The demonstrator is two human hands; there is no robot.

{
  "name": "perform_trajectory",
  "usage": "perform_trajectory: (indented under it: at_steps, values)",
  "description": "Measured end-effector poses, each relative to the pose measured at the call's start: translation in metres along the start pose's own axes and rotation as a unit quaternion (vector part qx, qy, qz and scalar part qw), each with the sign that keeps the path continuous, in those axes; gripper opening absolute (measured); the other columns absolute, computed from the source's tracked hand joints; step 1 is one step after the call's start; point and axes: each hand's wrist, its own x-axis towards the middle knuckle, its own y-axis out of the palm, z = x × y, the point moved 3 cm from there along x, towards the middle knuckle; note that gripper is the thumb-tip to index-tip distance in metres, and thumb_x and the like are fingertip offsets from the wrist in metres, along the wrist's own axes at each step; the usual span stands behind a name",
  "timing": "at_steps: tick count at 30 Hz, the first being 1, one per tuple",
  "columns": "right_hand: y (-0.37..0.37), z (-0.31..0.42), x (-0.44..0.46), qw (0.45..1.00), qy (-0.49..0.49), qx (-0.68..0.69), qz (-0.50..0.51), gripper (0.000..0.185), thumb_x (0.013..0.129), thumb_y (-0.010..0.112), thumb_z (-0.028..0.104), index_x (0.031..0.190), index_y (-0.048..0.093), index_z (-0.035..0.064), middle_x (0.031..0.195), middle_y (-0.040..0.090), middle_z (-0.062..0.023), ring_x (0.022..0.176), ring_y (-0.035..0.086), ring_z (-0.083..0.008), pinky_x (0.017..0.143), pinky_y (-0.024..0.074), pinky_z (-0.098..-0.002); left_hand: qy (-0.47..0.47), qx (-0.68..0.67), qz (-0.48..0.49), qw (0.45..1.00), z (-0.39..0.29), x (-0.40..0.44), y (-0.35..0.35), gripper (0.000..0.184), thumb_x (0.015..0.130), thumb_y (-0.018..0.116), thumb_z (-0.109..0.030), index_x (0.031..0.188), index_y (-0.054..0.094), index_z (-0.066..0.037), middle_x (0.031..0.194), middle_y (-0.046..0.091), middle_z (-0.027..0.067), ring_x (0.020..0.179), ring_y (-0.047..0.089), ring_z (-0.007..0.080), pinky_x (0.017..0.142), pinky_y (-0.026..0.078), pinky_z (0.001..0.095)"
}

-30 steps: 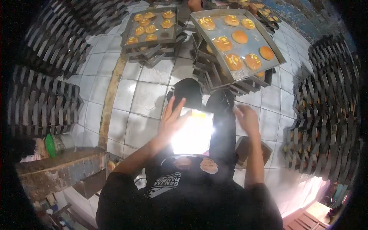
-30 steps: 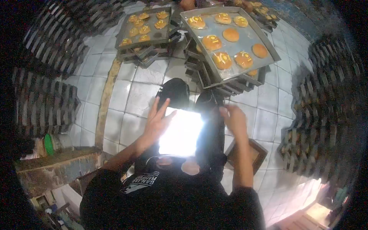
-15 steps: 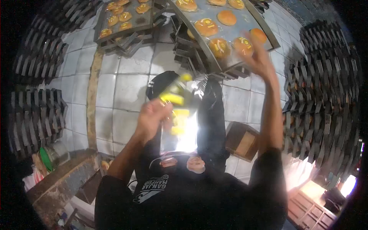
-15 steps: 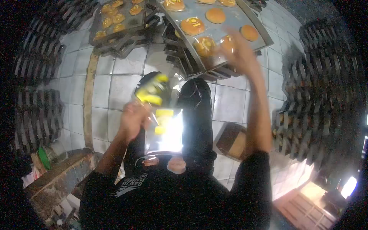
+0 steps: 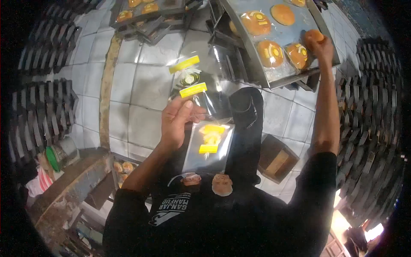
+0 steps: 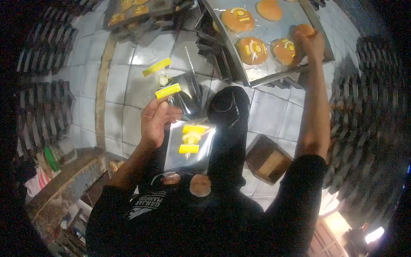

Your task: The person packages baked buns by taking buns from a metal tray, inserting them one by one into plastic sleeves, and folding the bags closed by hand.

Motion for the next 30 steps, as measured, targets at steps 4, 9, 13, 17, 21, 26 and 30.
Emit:
perform_trajectory:
  at_steps: [4,9,13,17,21,26,30]
  values:
    - [-0.014,0.071,-0.054,0.989,-0.113,0.098,0.014,0.077,0.081,0.086,0.03,0.133,0.045,-0.0086,0.119,0.064,-0.0209,0.107,0.066,-0.0268,0.087,0.0548,-0.0376,0.011,-0.044,0.026,0.999,-0.008,0.004,0.001,0.032,0.106,0.054,-0.029,0.121,0.06,-0.002,0.103,0.073,0.0163,0.086,0.072,0.0226,0.078,0.056,0.0333]
    - [-0.08,0.173,-0.161,0.723,0.012,0.676,0.144,0.059,0.092,0.077,0.027,0.138,0.051,-0.0001,0.131,0.063,-0.0154,0.121,0.062,-0.032,0.108,0.049,-0.0556,-0.023,-0.196,-0.056,0.979,-0.029,0.015,-0.008,0.023,0.107,0.051,-0.024,0.116,0.059,-0.005,0.124,0.067,0.0202,0.111,0.067,0.0295,0.085,0.058,0.0372]
    - [-0.104,0.227,-0.27,0.647,-0.034,0.716,0.26,0.057,0.093,0.075,0.025,0.141,0.053,0.0048,0.132,0.063,-0.0082,0.119,0.063,-0.023,0.102,0.0547,-0.0411,0.061,-0.235,-0.015,0.97,-0.039,0.031,-0.032,0.024,0.104,0.059,-0.028,0.114,0.059,-0.006,0.128,0.066,0.0155,0.119,0.063,0.0278,0.096,0.051,0.0426]
    - [-0.089,0.242,-0.35,0.645,0.005,0.686,0.336,0.063,0.088,0.079,0.014,0.142,0.05,0.0041,0.127,0.065,-0.0112,0.111,0.068,-0.0314,0.087,0.0601,-0.0563,0.039,-0.266,-0.073,0.96,-0.054,0.033,-0.042,0.023,0.1,0.067,-0.023,0.115,0.061,-0.006,0.119,0.069,0.015,0.115,0.065,0.0256,0.093,0.054,0.0417]
    - [-0.093,0.283,-0.404,0.554,0.03,0.716,0.424,0.068,0.092,0.078,0.024,0.148,0.044,0.004,0.134,0.062,-0.015,0.118,0.066,-0.0335,0.091,0.0596,-0.0593,0.062,-0.264,-0.072,0.96,-0.06,0.021,-0.054,0.024,0.1,0.068,-0.025,0.114,0.06,-0.007,0.111,0.071,0.0133,0.107,0.069,0.0239,0.088,0.057,0.0385]
    - [-0.067,0.283,-0.413,0.497,0.116,0.737,0.444,0.083,0.084,0.084,0.042,0.147,0.044,0.0056,0.139,0.059,-0.0152,0.122,0.064,-0.0334,0.094,0.0581,-0.0551,0.077,-0.261,-0.093,0.958,-0.064,0.006,-0.064,0.022,0.098,0.07,-0.024,0.108,0.06,-0.007,0.104,0.071,0.011,0.098,0.071,0.023,0.083,0.058,0.0359]
    - [-0.036,0.295,-0.425,0.632,0.067,0.697,0.332,0.073,0.084,0.086,0.029,0.141,0.048,0.0054,0.132,0.062,-0.0128,0.117,0.065,-0.0313,0.094,0.0578,-0.0472,0.075,-0.235,-0.082,0.966,-0.05,0.024,-0.057,0.024,0.098,0.069,-0.024,0.113,0.063,-0.007,0.108,0.072,0.0136,0.096,0.07,0.0237,0.082,0.058,0.0376]
